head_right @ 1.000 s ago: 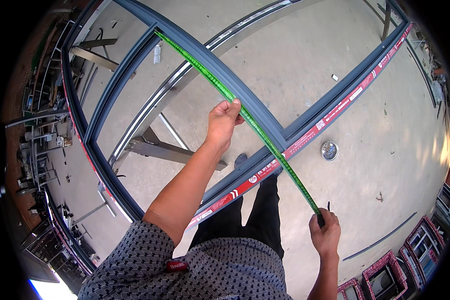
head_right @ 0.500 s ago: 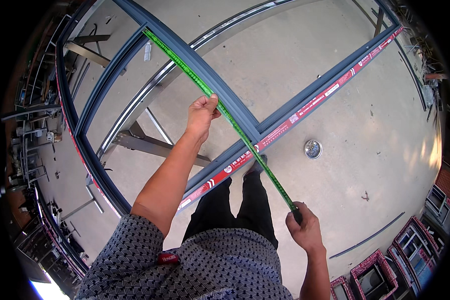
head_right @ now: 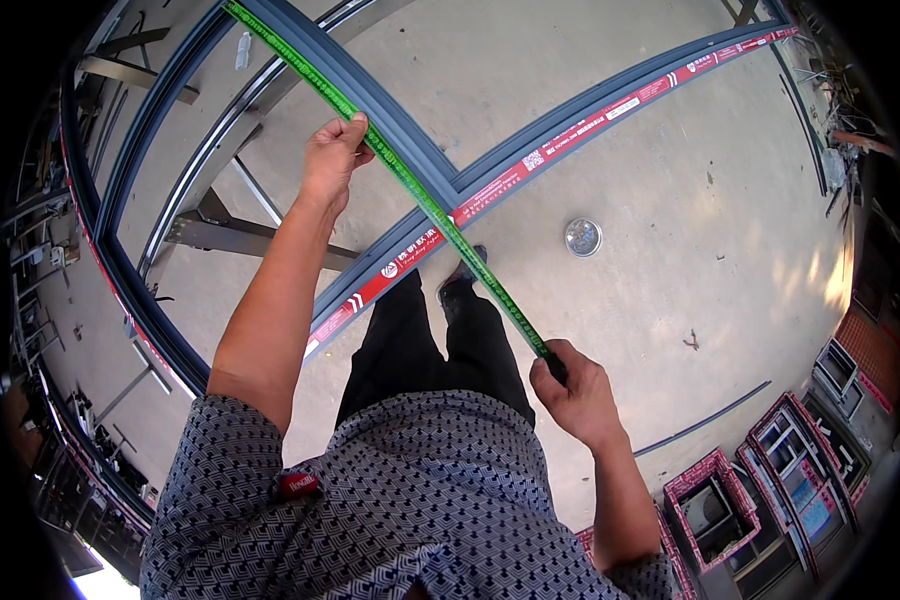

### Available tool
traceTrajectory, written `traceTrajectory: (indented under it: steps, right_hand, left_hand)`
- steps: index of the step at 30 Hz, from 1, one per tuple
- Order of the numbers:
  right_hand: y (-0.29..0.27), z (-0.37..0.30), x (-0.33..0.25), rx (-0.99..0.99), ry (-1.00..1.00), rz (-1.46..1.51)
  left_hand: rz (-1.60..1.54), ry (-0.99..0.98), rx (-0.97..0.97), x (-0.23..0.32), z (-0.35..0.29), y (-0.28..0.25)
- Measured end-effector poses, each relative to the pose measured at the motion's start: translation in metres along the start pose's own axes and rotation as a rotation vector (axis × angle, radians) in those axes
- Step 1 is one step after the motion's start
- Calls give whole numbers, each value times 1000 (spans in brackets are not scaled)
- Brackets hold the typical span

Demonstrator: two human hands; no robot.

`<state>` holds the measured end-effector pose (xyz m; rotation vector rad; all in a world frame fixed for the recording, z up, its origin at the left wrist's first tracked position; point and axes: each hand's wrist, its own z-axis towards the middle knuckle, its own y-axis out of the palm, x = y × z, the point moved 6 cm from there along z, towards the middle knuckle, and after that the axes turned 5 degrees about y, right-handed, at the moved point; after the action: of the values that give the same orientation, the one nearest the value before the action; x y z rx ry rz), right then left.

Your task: The person measures a metal window frame with a tape measure, then moves to a miter saw to measure and mark a metal profile. The person positions the profile on the saw and operates the blade to cut the material.

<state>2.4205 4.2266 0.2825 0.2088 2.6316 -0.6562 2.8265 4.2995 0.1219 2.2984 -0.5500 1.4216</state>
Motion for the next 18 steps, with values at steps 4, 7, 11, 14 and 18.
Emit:
traceTrajectory:
  steps: [4,7,11,14,18]
  right_hand:
    - [-3,-5,-8,23,80,15]
    - [2,-8,-16,14,124,2]
    - [7,-11,-30,21,177,-21]
    - [9,-13,-48,28,250,-19]
    - [8,-14,-53,65,310,1]
  left_hand:
    - [-16,-16,54,6,-5,7]
    - [-33,-16,33,-1,0,4]
    - [-46,-36,20,-7,2,2]
    - [-64,-35,21,-8,3,0]
    - [-46,-19,63,-2,3,1]
